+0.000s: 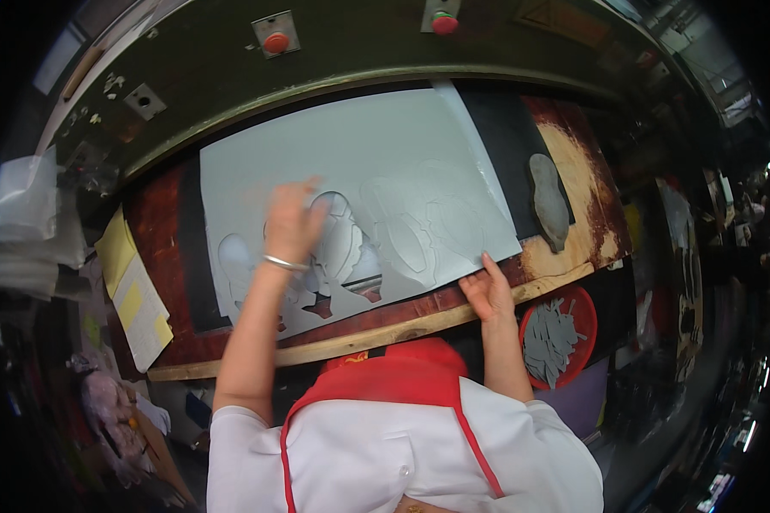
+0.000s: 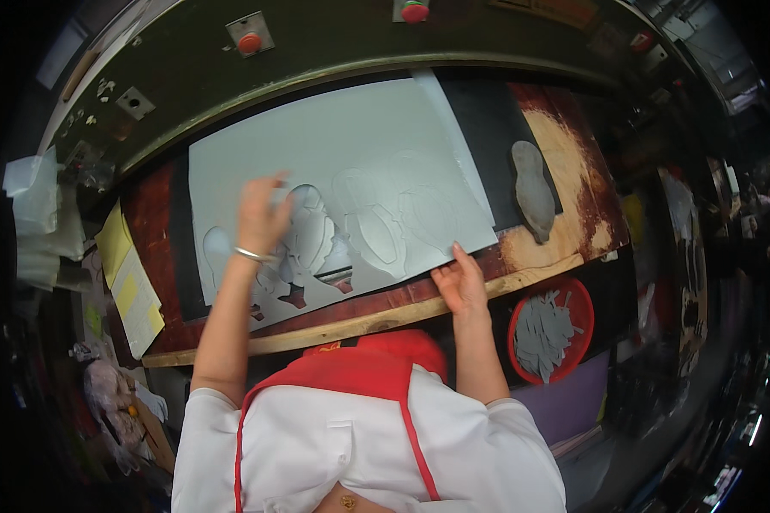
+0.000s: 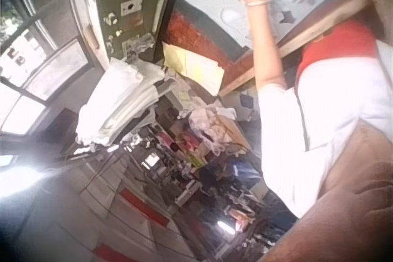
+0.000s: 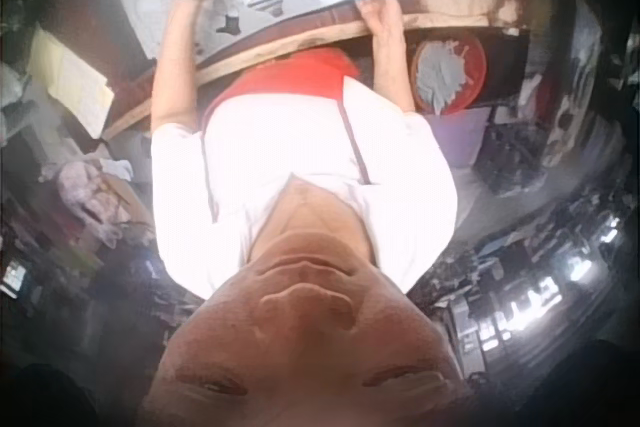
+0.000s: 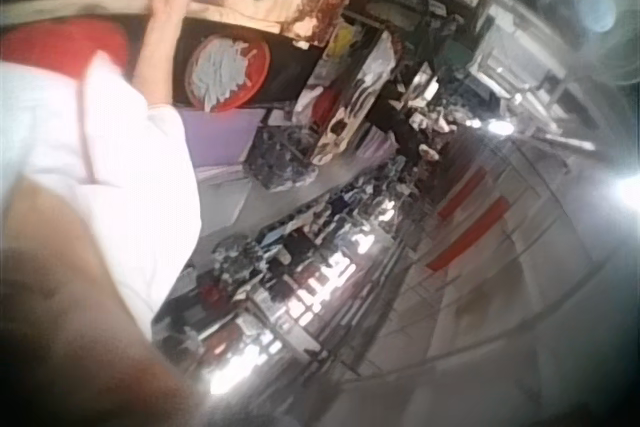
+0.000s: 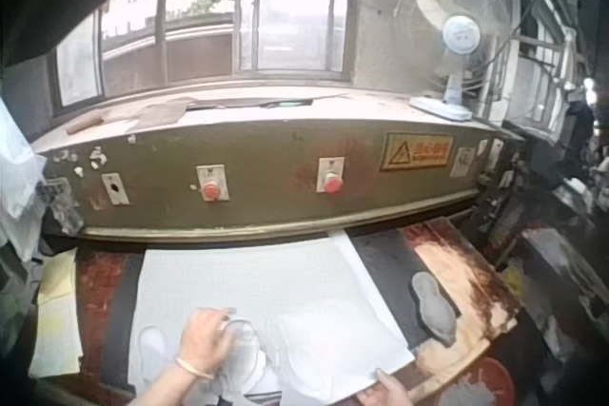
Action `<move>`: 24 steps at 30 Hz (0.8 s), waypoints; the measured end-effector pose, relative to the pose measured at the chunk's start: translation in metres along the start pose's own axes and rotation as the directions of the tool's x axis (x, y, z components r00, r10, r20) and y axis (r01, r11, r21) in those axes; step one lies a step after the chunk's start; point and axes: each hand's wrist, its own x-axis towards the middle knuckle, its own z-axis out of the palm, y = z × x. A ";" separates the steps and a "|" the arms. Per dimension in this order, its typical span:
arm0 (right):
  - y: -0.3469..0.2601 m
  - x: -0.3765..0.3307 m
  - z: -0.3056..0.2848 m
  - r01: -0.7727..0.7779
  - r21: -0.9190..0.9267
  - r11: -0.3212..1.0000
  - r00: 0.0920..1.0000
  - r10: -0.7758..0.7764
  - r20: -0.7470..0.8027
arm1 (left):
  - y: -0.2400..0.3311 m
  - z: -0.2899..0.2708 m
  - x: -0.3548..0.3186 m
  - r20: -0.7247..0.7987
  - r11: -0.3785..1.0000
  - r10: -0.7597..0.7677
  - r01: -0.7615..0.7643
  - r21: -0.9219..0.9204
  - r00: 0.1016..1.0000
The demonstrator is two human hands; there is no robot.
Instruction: The person places a gray shoe-shaped template on a sheet of foam, aligns it, and operates a hydraulic press to cut multiple shapes. They then remove the cut pieces from the sheet and stack them, repeating the process with another sheet.
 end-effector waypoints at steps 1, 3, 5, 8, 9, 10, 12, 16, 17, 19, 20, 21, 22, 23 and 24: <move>0.003 0.000 0.003 0.005 0.004 1.000 1.000 -0.006 0.023 | 0.035 0.023 0.002 0.055 0.964 0.182 -0.167 -0.205 0.982; 0.005 0.000 0.009 0.006 0.030 1.000 0.997 -0.008 0.082 | 0.091 0.063 0.007 0.164 0.845 0.447 -0.356 -0.399 0.879; 0.004 0.001 0.016 0.006 0.080 0.997 0.983 -0.021 0.183 | 0.125 0.090 0.008 0.224 0.807 0.487 -0.336 -0.486 0.844; 0.004 0.001 0.023 -0.016 0.130 0.991 0.948 -0.026 0.318 | 0.139 0.113 0.013 0.255 0.794 0.474 -0.284 -0.537 0.843; 0.004 0.001 0.025 0.042 0.104 0.994 0.940 -0.075 0.333 | 0.139 0.117 0.014 0.255 0.796 0.445 -0.249 -0.552 0.858; 0.005 0.001 0.027 0.107 0.074 0.991 0.945 -0.125 0.303 | 0.137 0.120 0.017 0.318 0.799 0.406 -0.163 -0.579 0.857; 0.008 0.001 0.028 0.200 -0.025 0.980 0.957 -0.189 0.219 | 0.133 0.122 0.026 0.470 0.809 0.313 0.028 -0.587 0.826; 0.009 0.002 0.027 0.292 -0.205 0.934 0.954 -0.271 0.126 | 0.125 0.118 0.056 0.606 0.653 -0.085 0.504 -0.565 0.791; 0.007 0.003 0.027 0.294 -0.215 0.931 0.952 -0.263 0.158 | 0.123 0.117 0.067 0.481 0.601 -0.217 0.504 -0.620 0.850; 0.003 0.008 0.029 0.316 -0.275 0.908 0.943 -0.269 0.195 | 0.119 0.113 0.083 0.402 0.410 -0.356 0.528 -0.744 0.843; 0.001 0.009 0.030 0.343 -0.290 0.894 0.933 -0.287 0.217 | 0.117 0.113 0.090 0.433 0.250 -0.335 0.522 -0.815 0.837; -0.001 0.011 0.032 0.355 -0.299 0.886 0.927 -0.292 0.236 | 0.113 0.114 0.097 0.414 0.068 -0.252 0.443 -0.894 0.875; -0.002 0.011 0.031 0.374 -0.276 0.886 0.908 -0.288 0.305 | 0.108 0.115 0.101 0.471 0.073 -0.325 0.518 -0.852 0.820; -0.002 0.011 0.031 0.406 -0.260 0.876 0.883 -0.302 0.360 | 0.101 0.115 0.104 0.488 0.070 -0.339 0.538 -0.840 0.805; -0.001 0.009 0.030 0.371 -0.286 0.884 0.914 -0.293 0.279 | 0.092 0.116 0.108 0.509 0.057 -0.338 0.557 -0.828 0.791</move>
